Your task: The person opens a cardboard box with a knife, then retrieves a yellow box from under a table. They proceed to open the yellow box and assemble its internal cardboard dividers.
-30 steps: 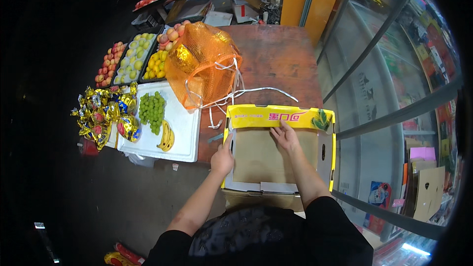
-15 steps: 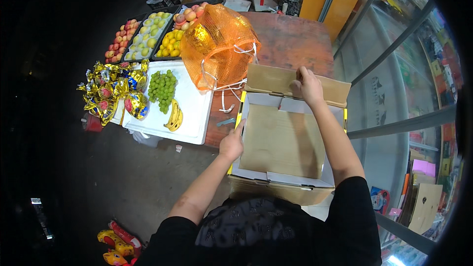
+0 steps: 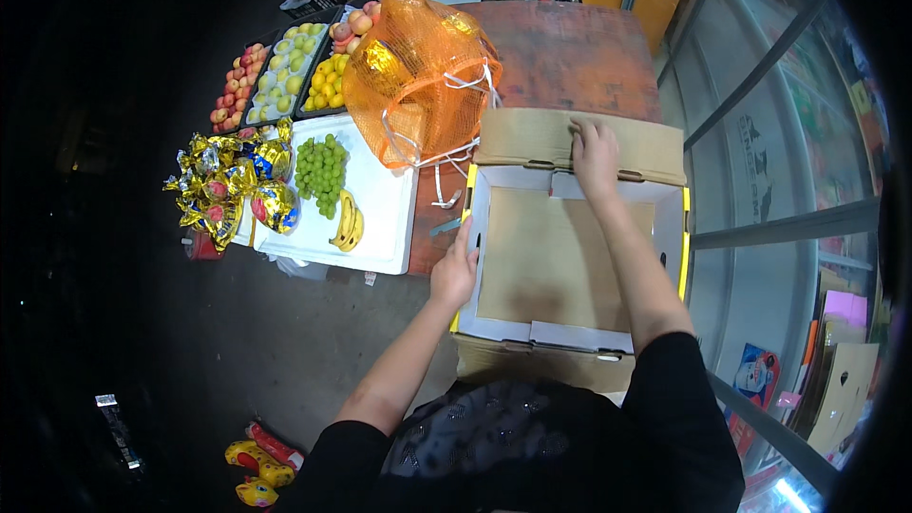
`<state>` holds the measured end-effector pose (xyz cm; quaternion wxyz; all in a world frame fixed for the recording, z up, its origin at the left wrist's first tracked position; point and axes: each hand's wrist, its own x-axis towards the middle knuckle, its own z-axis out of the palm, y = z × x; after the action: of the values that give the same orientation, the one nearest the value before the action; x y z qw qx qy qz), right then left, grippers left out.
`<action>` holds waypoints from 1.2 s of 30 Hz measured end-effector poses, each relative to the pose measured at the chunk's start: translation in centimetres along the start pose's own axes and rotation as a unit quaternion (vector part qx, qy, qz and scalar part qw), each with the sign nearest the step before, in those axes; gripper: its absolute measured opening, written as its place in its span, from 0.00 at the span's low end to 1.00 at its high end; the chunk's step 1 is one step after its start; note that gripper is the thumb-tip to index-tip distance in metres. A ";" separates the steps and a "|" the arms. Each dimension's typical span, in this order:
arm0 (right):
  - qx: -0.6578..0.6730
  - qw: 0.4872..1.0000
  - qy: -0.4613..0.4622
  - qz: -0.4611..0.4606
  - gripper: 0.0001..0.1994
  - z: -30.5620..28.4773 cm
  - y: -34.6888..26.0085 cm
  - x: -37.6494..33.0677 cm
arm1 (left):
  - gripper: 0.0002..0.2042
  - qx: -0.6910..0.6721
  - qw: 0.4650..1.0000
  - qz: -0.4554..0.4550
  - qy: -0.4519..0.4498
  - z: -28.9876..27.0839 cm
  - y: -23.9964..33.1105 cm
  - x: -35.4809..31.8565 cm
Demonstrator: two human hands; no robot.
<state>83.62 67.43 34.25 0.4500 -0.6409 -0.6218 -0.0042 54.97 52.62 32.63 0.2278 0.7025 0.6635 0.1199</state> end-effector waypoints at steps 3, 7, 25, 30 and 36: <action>0.098 0.993 -0.048 0.045 0.11 -0.7 -3.9 -9.6 | 0.31 -0.024 0.998 -0.063 -0.002 0.0 0.6 0.0; 0.214 0.894 -0.386 0.074 0.17 3.1 -6.9 -20.7 | 0.29 -0.043 0.998 -0.048 0.005 0.4 0.3 -0.1; 0.154 0.834 -0.385 0.365 0.28 13.1 -7.4 -23.2 | 0.26 -0.060 0.995 -0.072 -0.032 -0.2 0.4 -0.1; 0.201 0.826 -0.415 0.324 0.34 11.2 -6.7 -22.3 | 0.27 -0.059 0.997 -0.044 0.005 0.7 -1.0 -0.1; 0.239 0.795 -0.449 0.329 0.34 10.8 -6.0 -21.9 | 0.26 -0.085 0.994 -0.063 -0.019 0.0 -0.3 -0.1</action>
<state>67.88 55.29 18.84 0.2335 -0.6087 -0.4866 0.5816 54.70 52.51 32.50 0.3060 0.6398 0.6893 0.1478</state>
